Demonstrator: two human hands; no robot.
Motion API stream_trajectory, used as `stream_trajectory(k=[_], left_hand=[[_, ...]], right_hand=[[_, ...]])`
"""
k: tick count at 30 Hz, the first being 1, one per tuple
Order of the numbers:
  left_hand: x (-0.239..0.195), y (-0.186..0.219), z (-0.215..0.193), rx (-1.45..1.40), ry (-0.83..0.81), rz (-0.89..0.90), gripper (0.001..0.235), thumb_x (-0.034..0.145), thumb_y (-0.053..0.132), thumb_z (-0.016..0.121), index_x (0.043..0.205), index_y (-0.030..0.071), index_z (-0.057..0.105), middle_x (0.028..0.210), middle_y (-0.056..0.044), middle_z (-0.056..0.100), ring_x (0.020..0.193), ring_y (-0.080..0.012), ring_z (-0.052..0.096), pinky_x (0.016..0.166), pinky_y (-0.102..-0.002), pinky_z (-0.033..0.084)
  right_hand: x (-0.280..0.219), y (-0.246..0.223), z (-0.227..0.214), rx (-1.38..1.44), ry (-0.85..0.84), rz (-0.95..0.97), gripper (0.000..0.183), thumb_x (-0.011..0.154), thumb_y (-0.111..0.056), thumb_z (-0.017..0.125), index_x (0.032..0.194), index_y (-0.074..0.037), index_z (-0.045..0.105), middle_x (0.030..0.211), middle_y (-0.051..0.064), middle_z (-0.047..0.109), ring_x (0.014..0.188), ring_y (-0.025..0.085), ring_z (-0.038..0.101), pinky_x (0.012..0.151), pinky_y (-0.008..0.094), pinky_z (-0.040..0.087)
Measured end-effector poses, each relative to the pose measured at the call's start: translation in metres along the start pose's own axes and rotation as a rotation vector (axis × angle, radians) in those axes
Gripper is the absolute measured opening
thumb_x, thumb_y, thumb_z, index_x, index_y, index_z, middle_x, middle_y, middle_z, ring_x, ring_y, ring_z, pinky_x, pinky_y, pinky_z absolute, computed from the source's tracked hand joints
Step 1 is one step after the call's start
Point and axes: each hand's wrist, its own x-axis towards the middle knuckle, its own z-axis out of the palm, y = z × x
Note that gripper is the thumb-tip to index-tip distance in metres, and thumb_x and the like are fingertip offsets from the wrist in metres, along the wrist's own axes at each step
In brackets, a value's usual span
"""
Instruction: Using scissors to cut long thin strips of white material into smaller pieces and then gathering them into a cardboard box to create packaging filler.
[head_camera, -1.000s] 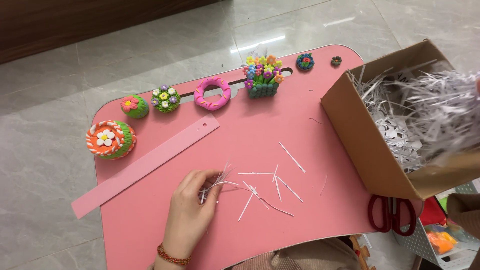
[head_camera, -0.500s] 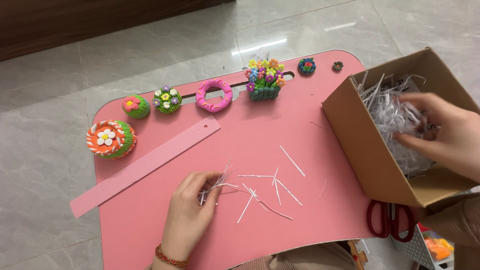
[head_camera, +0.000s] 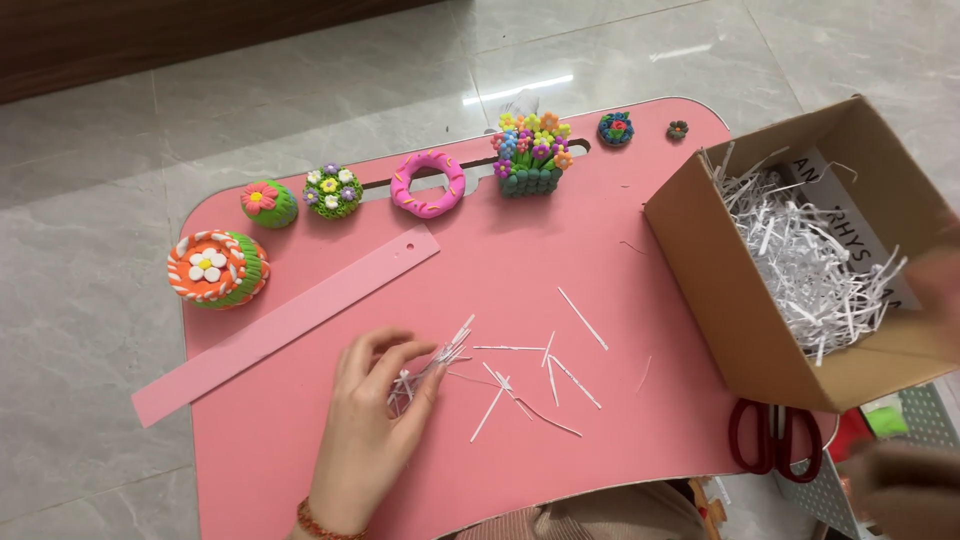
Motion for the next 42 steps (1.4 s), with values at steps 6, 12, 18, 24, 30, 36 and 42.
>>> stream_trajectory(k=[6, 12, 18, 24, 30, 36, 42], left_hand=[[-0.016, -0.018, 0.001, 0.227, -0.09, -0.079, 0.093, 0.057, 0.045, 0.097, 0.135, 0.011, 0.059, 0.145, -0.017, 0.044, 0.131, -0.0376, 0.045, 0.105, -0.049, 0.042], [-0.019, -0.017, 0.001, 0.153, -0.107, -0.139, 0.077, 0.064, 0.02, 0.089, 0.134, 0.011, 0.058, 0.128, -0.012, 0.053, 0.117, -0.0316, 0.057, 0.1, -0.044, 0.048], [-0.006, 0.018, 0.026, -0.109, -0.245, -0.031, 0.038, 0.085, 0.01, 0.069, 0.123, 0.008, 0.062, 0.116, -0.006, 0.062, 0.095, -0.0198, 0.075, 0.082, -0.035, 0.063], [-0.01, 0.029, -0.004, -0.034, -0.077, 0.041, 0.045, 0.084, 0.018, 0.071, 0.127, 0.007, 0.062, 0.13, -0.008, 0.061, 0.11, -0.0232, 0.065, 0.091, -0.035, 0.054], [-0.015, 0.011, 0.007, -0.007, -0.241, -0.071, 0.044, 0.085, 0.018, 0.072, 0.126, 0.007, 0.062, 0.119, -0.002, 0.064, 0.09, -0.013, 0.075, 0.08, -0.029, 0.062], [-0.019, 0.033, 0.009, 0.104, -0.379, 0.007, 0.036, 0.089, 0.029, 0.065, 0.122, 0.016, 0.066, 0.118, -0.001, 0.067, 0.102, -0.0242, 0.07, 0.083, -0.039, 0.056], [-0.021, 0.02, -0.016, 0.185, -0.225, -0.049, 0.039, 0.085, 0.029, 0.069, 0.122, 0.02, 0.068, 0.117, 0.006, 0.073, 0.093, -0.0176, 0.075, 0.077, -0.035, 0.059]], right_hand=[[0.049, -0.213, 0.091, -0.11, -0.127, 0.006, 0.078, 0.06, -0.039, 0.094, 0.13, -0.022, 0.065, 0.131, -0.004, 0.063, 0.098, 0.011, 0.074, 0.078, 0.031, 0.059], [0.061, -0.222, 0.161, -0.054, -0.019, -0.005, 0.115, 0.047, -0.047, 0.103, 0.142, -0.008, 0.051, 0.131, 0.015, 0.052, 0.114, 0.033, 0.059, 0.092, 0.045, 0.052], [0.069, -0.26, 0.185, 0.297, -0.06, -0.193, 0.04, 0.081, -0.011, 0.076, 0.121, -0.008, 0.068, 0.112, 0.003, 0.064, 0.066, 0.009, 0.064, 0.056, 0.023, 0.056], [0.065, -0.236, 0.138, 0.114, 0.04, -0.003, 0.073, 0.063, -0.025, 0.092, 0.129, -0.012, 0.066, 0.124, 0.004, 0.062, 0.099, 0.017, 0.07, 0.081, 0.031, 0.06], [0.064, -0.241, 0.158, -0.019, -0.069, -0.075, 0.122, 0.047, -0.06, 0.103, 0.144, -0.01, 0.049, 0.134, 0.013, 0.052, 0.116, 0.031, 0.058, 0.089, 0.042, 0.055], [0.075, -0.272, 0.182, -0.111, -0.012, -0.354, 0.092, 0.057, -0.019, 0.082, 0.143, -0.011, 0.05, 0.132, 0.016, 0.049, 0.107, 0.034, 0.054, 0.074, 0.041, 0.055], [0.077, -0.27, 0.183, 0.107, 0.111, -0.386, 0.034, 0.078, -0.004, 0.074, 0.11, -0.012, 0.069, 0.107, 0.003, 0.061, 0.085, 0.021, 0.061, 0.069, 0.033, 0.053]])
